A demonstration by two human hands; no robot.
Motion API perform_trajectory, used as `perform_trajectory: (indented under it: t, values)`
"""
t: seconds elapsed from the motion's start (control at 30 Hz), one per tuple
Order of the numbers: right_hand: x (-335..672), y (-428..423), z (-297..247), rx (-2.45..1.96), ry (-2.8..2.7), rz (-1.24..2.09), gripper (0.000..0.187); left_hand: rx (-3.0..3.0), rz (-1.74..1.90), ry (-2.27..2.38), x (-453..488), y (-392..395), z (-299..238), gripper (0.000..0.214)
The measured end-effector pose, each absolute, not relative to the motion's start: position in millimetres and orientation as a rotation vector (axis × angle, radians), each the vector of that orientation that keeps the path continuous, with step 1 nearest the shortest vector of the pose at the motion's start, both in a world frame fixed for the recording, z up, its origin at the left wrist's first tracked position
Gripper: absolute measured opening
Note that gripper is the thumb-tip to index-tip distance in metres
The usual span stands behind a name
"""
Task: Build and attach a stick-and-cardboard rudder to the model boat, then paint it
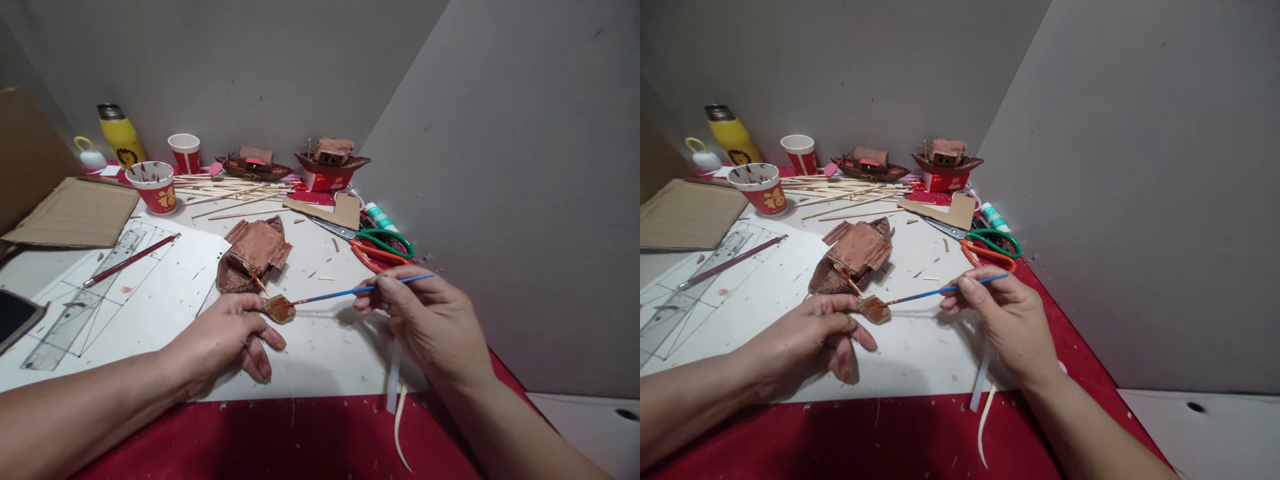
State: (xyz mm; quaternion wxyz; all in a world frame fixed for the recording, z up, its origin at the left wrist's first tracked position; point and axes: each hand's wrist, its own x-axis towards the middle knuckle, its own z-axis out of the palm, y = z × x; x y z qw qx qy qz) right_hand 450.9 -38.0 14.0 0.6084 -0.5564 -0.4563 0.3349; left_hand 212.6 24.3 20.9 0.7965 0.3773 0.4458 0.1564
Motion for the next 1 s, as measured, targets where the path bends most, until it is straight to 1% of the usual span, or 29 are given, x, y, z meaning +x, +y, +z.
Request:
perform_trajectory:
  t: [0.3, 0.57, 1.0]
  values:
    - [453, -38, 15, -1.324, -1.061, 0.783, 0.017, 0.804, 0.345, 0.963, 212, 25, 18, 0.022]
    - [453, -38, 15, -1.385, -1.111, 0.831, 0.017, 0.813, 0.329, 0.953, 213, 25, 20, 0.020]
    - [443, -38, 16, -1.327, -1.178, 0.825, 0.019, 0.806, 0.334, 0.933, 212, 25, 16, 0.019]
